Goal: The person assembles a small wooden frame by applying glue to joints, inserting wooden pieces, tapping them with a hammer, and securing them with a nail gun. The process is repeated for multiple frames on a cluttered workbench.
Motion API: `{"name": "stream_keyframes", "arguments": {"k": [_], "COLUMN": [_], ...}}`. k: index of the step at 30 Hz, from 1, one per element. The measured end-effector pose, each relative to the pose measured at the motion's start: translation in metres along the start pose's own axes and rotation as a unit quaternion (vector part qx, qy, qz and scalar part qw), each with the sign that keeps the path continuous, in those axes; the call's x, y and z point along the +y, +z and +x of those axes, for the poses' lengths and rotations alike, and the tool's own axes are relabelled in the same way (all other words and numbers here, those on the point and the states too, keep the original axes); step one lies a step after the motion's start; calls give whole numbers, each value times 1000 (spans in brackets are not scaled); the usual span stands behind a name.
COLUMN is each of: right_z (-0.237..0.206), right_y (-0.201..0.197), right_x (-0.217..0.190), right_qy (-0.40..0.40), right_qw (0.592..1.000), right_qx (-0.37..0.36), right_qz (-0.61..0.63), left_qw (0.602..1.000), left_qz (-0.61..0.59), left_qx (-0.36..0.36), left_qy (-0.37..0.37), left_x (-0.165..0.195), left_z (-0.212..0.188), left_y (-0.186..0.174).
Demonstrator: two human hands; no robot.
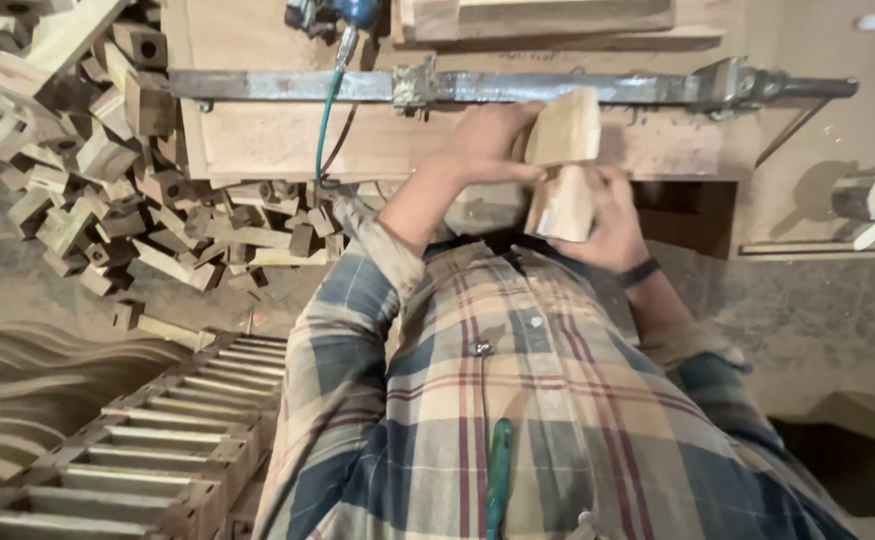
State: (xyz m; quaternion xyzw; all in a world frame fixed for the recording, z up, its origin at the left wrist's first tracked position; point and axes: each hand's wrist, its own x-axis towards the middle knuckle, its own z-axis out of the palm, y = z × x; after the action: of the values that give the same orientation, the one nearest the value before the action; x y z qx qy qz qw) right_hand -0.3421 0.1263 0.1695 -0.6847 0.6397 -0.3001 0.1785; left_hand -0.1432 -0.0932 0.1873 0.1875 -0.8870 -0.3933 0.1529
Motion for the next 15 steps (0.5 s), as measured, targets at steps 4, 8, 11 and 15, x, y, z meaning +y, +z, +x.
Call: {"name": "stream_keyframes", "arguments": {"k": [4,8,11,15], "right_z": [-14,-5,23,70], "right_y": [-47,-99,-131,-182], "right_x": [16,19,-4,-46], "right_qy": [153,91,21,-100], "right_qw": [912,761,859,968], "right_qx": [137,231,215,154], "right_qz": [356,600,465,173], "left_qw": [994,985,960,961], "left_qz": [-67,-102,-174,-155], "left_qx": [36,132,190,211], "left_qy": [79,-44,-112,-87], "left_x": [-1,3,13,26], "left_z": [-12,-38,-53,-66], "left_y": [-9,-5,1,4]}}
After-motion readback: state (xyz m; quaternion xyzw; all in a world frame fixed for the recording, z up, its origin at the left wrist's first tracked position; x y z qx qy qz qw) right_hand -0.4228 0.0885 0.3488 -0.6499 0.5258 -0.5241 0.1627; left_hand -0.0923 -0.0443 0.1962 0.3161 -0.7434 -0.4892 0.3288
